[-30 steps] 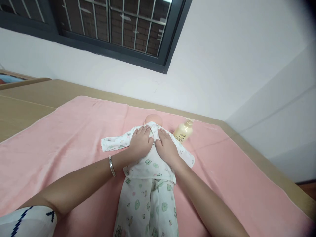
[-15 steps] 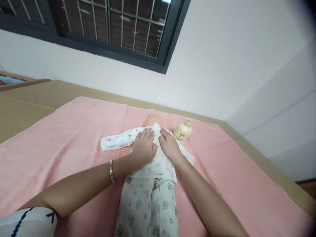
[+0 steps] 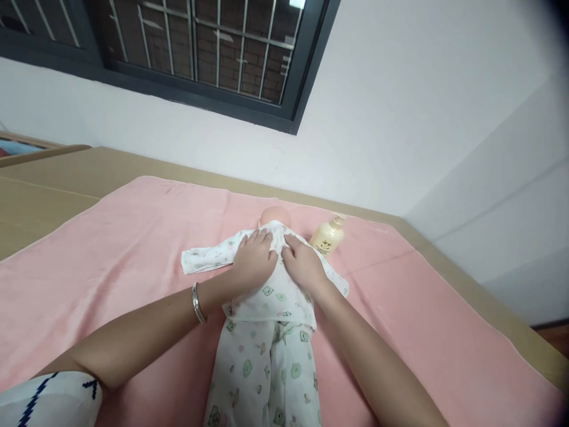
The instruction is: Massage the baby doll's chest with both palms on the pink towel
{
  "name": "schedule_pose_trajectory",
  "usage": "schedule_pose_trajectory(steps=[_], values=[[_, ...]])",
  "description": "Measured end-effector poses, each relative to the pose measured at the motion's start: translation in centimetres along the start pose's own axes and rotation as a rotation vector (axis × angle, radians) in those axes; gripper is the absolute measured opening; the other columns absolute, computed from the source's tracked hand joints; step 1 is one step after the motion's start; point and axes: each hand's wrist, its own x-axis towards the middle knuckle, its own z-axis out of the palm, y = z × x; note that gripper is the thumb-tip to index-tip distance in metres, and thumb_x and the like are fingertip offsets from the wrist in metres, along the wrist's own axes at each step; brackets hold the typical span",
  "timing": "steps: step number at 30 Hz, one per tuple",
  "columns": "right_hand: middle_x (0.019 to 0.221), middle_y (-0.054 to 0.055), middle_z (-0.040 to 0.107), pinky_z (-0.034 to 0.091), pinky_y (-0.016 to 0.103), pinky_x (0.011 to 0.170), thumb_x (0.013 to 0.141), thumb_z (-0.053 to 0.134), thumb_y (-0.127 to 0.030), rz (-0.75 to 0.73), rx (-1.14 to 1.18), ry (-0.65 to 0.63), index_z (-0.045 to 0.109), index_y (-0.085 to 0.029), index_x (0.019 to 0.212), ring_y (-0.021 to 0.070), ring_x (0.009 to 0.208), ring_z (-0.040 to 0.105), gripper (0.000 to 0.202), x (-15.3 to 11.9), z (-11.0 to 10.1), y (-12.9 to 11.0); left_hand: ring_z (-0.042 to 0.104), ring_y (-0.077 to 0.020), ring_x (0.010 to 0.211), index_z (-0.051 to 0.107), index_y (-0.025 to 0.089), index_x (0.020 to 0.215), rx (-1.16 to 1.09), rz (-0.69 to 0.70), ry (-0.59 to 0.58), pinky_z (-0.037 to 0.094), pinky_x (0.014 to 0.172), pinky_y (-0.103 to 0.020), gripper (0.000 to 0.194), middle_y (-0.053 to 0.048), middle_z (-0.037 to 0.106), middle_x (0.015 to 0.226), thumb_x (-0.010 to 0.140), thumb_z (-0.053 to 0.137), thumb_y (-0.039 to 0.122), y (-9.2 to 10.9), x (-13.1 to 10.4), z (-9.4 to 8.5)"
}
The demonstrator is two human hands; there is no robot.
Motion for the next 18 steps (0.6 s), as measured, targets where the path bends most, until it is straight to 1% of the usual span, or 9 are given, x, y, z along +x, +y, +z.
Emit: schedule_pose_trajectory(steps=[2, 4, 6, 8, 10, 12, 13, 16, 18], values=[[0.134, 0.011, 0.060, 0.038, 0.039, 0.109, 0.094, 0.034, -0.026, -0.020, 0.038, 0.013, 0.061, -0.016, 0.123, 0.0239, 0.129, 0.050, 0.041, 0.9, 0.3, 1.3, 0.029, -0.0292, 0.145, 0.042, 0.008, 0.143, 0.012, 0.035, 0.008, 0.023, 0.118, -0.049, 0.055, -0.014, 0.039, 0.154, 0.090, 0.036, 0.023, 0.6, -0.8, 0.2], [0.137, 0.013, 0.057, 0.035, 0.040, 0.111, 0.095, 0.032, -0.026, -0.022, 0.019, 0.014, 0.059, -0.013, 0.126, 0.0242, 0.131, 0.048, 0.043, 1.1, 0.6, 1.7, 0.028, -0.0285, 0.146, 0.043, 0.009, 0.143, 0.009, 0.060, -0.002, 0.024, 0.118, -0.049, 0.055, -0.013, 0.040, 0.154, 0.090, 0.036, 0.023, 0.8, -1.0, 0.2], [0.143, 0.017, 0.050, 0.031, 0.042, 0.114, 0.095, 0.030, -0.024, -0.010, -0.041, -0.004, 0.053, -0.007, 0.134, 0.0268, 0.137, 0.042, 0.048, 0.6, 0.8, 0.9, 0.030, -0.0277, 0.145, 0.044, 0.010, 0.142, -0.005, 0.052, -0.027, 0.025, 0.118, -0.047, 0.053, -0.012, 0.041, 0.153, 0.091, 0.035, 0.023, 0.4, -0.5, -0.1], [0.147, 0.021, 0.044, 0.029, 0.044, 0.116, 0.094, 0.032, -0.022, 0.011, -0.110, -0.043, 0.047, -0.003, 0.138, 0.0299, 0.140, 0.037, 0.051, -0.5, 0.8, -0.6, 0.032, -0.0271, 0.144, 0.045, 0.010, 0.142, -0.023, 0.015, -0.054, 0.027, 0.117, -0.046, 0.053, -0.012, 0.042, 0.152, 0.092, 0.033, 0.024, -0.3, 0.5, -0.6], [0.148, 0.022, 0.043, 0.030, 0.043, 0.115, 0.092, 0.036, -0.021, 0.024, -0.160, -0.077, 0.047, -0.004, 0.139, 0.0314, 0.141, 0.036, 0.051, -1.5, 0.4, -2.1, 0.033, -0.0269, 0.144, 0.046, 0.009, 0.141, -0.034, -0.020, -0.078, 0.028, 0.117, -0.045, 0.052, -0.013, 0.043, 0.152, 0.093, 0.031, 0.024, -0.9, 1.3, -0.9], [0.146, 0.020, 0.047, 0.033, 0.042, 0.112, 0.091, 0.038, -0.020, 0.024, -0.175, -0.097, 0.052, -0.007, 0.135, 0.0308, 0.138, 0.040, 0.048, -2.0, -0.2, -2.8, 0.034, -0.0269, 0.143, 0.046, 0.009, 0.140, -0.029, -0.035, -0.085, 0.028, 0.117, -0.045, 0.052, -0.013, 0.044, 0.151, 0.093, 0.030, 0.024, -1.1, 1.6, -0.8], [0.144, 0.018, 0.050, 0.035, 0.040, 0.110, 0.092, 0.037, -0.020, 0.020, -0.165, -0.101, 0.055, -0.010, 0.132, 0.0297, 0.135, 0.044, 0.045, -1.9, -0.5, -2.7, 0.034, -0.0274, 0.143, 0.046, 0.010, 0.140, -0.022, -0.033, -0.079, 0.028, 0.117, -0.045, 0.052, -0.013, 0.044, 0.151, 0.093, 0.031, 0.024, -1.0, 1.5, -0.7], [0.133, 0.014, 0.060, 0.040, 0.036, 0.102, 0.094, 0.033, -0.021, 0.006, -0.094, -0.087, 0.060, -0.015, 0.121, 0.0256, 0.124, 0.053, 0.038, -0.7, -0.9, -1.2, 0.032, -0.0294, 0.144, 0.044, 0.010, 0.142, 0.007, 0.002, -0.030, 0.028, 0.116, -0.048, 0.052, -0.013, 0.043, 0.152, 0.092, 0.034, 0.025, -0.2, 0.3, 0.0], [0.130, 0.014, 0.061, 0.040, 0.034, 0.102, 0.095, 0.032, -0.022, -0.015, -0.060, -0.057, 0.060, -0.013, 0.117, 0.0237, 0.121, 0.054, 0.037, 0.2, -0.7, 0.0, 0.031, -0.0299, 0.144, 0.045, 0.010, 0.142, 0.019, 0.051, 0.001, 0.028, 0.117, -0.047, 0.053, -0.012, 0.042, 0.152, 0.092, 0.037, 0.023, 0.5, -0.7, 0.4]])
